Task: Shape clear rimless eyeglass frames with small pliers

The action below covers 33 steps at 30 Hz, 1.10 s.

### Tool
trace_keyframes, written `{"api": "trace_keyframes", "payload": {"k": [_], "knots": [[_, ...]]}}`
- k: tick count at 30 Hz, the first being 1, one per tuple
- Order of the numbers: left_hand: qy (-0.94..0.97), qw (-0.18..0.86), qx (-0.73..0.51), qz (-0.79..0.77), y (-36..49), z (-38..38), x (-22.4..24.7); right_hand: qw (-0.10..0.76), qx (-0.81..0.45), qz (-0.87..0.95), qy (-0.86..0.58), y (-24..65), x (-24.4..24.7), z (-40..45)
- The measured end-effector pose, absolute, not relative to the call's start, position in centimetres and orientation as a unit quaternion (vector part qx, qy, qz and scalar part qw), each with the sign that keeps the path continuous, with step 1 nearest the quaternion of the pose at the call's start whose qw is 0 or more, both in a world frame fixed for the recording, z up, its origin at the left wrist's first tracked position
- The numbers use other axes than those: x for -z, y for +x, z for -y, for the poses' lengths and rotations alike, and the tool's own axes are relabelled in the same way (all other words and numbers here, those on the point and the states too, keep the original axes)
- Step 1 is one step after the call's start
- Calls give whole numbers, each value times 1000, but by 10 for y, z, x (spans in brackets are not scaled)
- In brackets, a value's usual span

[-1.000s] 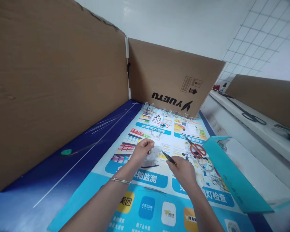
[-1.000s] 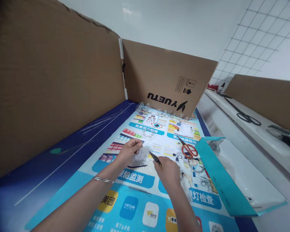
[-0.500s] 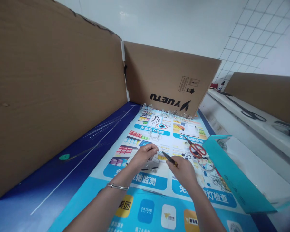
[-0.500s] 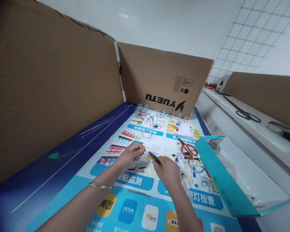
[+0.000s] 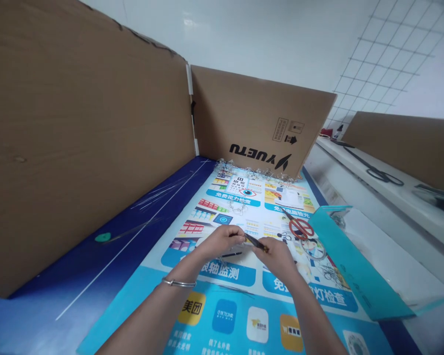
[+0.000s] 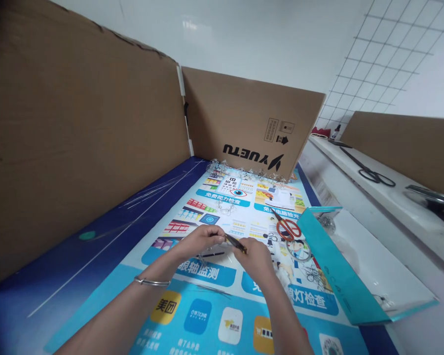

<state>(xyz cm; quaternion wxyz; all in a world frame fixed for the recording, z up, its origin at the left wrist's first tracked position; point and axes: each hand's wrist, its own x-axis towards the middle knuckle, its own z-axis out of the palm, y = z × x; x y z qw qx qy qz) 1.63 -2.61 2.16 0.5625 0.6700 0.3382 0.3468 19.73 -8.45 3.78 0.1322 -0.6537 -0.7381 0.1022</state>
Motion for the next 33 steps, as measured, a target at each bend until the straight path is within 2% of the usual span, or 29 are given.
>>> {"api": "trace_keyframes", "payload": {"k": [14, 23, 33], "knots": [[609, 568, -408, -374, 17, 13, -2, 193, -84, 735, -645, 193, -35, 86], [599, 587, -406, -364, 17, 12, 2, 162, -71, 762, -623, 179, -28, 88], [616, 587, -390, -352, 15, 10, 5, 190, -94, 768, -605, 183, -23, 87]]}}
